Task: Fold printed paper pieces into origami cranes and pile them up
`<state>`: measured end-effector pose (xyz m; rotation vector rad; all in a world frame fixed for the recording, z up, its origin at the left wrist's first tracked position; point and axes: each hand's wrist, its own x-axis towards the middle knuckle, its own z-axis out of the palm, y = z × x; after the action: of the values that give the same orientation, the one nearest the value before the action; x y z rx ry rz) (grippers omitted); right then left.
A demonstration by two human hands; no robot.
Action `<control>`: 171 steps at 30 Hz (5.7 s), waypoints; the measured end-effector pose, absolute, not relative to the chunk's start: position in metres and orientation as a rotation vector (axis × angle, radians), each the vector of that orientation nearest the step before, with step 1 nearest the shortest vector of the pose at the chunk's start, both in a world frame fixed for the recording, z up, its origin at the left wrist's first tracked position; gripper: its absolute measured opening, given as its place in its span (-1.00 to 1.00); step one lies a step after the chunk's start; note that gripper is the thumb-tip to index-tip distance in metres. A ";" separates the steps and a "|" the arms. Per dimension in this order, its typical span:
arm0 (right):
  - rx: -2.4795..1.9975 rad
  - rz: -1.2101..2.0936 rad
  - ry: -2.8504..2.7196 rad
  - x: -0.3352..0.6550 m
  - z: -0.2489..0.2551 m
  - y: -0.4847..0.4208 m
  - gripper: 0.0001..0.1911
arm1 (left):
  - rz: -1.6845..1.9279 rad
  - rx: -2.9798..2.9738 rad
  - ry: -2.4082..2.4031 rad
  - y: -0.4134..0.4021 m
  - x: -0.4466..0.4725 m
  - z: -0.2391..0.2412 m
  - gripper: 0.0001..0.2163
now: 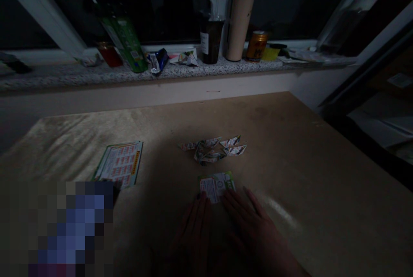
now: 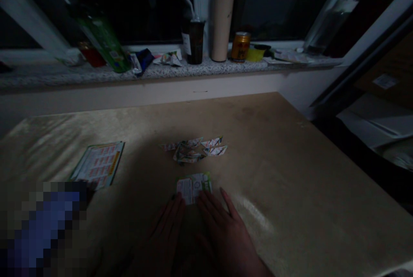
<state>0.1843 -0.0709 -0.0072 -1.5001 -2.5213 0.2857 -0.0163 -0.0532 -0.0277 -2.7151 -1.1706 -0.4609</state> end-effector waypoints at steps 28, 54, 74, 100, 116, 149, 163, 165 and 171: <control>-1.723 0.293 -2.296 0.196 0.001 -0.075 -0.48 | -0.313 -2.821 -1.243 -0.054 -0.019 -0.013 -0.33; -0.963 0.401 -2.764 0.189 0.022 -0.065 -0.59 | -0.259 -2.659 -1.377 -0.028 -0.023 -0.025 -0.46; -1.005 0.495 -2.767 0.194 0.004 0.005 -0.18 | -0.238 -3.030 -1.250 -0.003 -0.018 0.005 -0.40; -0.799 0.393 -2.687 0.204 0.000 0.003 -0.49 | -0.124 -3.085 -1.170 0.009 -0.030 0.002 -0.57; -0.919 0.680 -2.345 0.196 -0.002 0.006 -0.71 | 0.094 -3.116 -1.131 -0.011 -0.042 0.007 -0.35; -1.102 0.696 -2.041 0.192 -0.002 0.012 -0.73 | -0.111 -3.128 -1.084 -0.041 -0.020 0.000 -0.22; -1.080 0.598 -2.111 0.192 -0.011 0.016 -0.69 | -0.068 -3.138 -1.193 -0.032 -0.017 -0.009 -0.19; -1.111 0.529 -2.151 0.191 -0.013 0.016 -0.72 | -0.049 -3.162 -1.169 -0.031 -0.016 -0.007 -0.19; -1.173 0.424 -2.208 0.189 -0.013 0.017 -0.77 | -0.045 -3.158 -1.237 -0.031 -0.013 0.000 -0.22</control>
<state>0.1889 0.0165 -0.0126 -1.1734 -2.2082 0.4236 -0.0134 -0.0315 -0.0001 -3.1581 -1.2371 -0.0449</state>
